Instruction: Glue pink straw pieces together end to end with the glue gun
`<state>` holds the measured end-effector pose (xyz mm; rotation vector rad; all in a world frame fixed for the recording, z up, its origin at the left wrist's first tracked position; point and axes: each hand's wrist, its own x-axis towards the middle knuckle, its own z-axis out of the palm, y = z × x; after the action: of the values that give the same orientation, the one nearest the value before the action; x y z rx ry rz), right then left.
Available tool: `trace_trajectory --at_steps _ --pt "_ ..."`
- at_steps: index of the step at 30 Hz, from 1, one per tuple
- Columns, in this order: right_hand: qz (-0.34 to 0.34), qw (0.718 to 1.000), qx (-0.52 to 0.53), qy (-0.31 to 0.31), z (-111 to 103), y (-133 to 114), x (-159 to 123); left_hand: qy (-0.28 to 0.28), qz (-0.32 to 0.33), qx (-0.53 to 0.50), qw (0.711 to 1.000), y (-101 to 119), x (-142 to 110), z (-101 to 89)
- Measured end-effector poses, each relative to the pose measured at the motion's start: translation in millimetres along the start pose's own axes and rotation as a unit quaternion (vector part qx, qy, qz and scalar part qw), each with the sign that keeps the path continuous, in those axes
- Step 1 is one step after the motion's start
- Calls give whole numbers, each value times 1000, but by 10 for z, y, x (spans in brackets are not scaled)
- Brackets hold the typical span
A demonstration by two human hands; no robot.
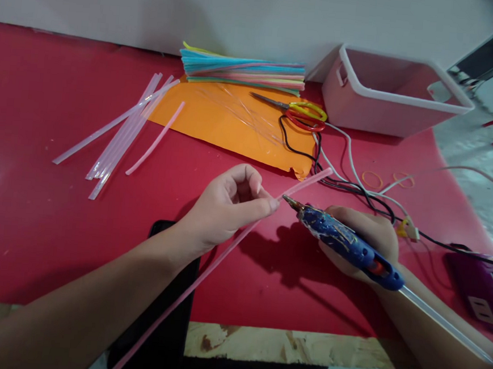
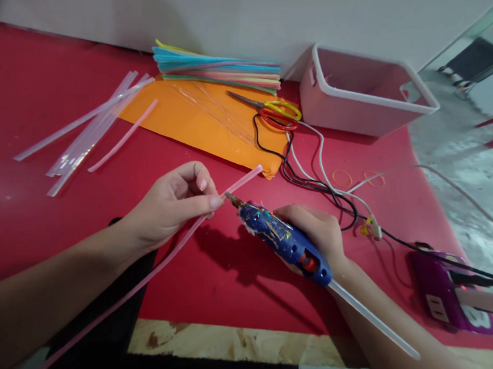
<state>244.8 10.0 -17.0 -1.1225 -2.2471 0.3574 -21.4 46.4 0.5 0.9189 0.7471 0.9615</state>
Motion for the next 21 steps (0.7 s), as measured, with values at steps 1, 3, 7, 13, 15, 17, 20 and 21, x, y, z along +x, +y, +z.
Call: trace_trajectory --at_steps 1,3,7,13,15,17,20,21 --pt "-3 1000 -2 0 0 6 -4 -4 0 0 1000 -4 0 -5" --pt "-6 1000 -5 3 1 11 -12 -9 -1 -2 1000 -8 1 -15" --pt "-7 1000 -5 9 0 -8 -4 -20 -4 -17 1000 -6 7 -22" --pt "-21 999 -16 20 -6 -52 39 -40 -6 -26 999 -12 0 -31" --pt "-22 999 -21 24 -8 -58 45 -42 -6 -24 999 -15 1 -37" --pt "-19 999 -20 26 -10 -57 43 -42 -6 -21 999 -18 3 -37" --pt "-9 1000 -14 27 -11 -44 24 -37 -4 -16 999 -17 6 -24" --pt "-4 1000 -13 25 -11 -38 16 -34 -2 -15 999 -14 5 -19"
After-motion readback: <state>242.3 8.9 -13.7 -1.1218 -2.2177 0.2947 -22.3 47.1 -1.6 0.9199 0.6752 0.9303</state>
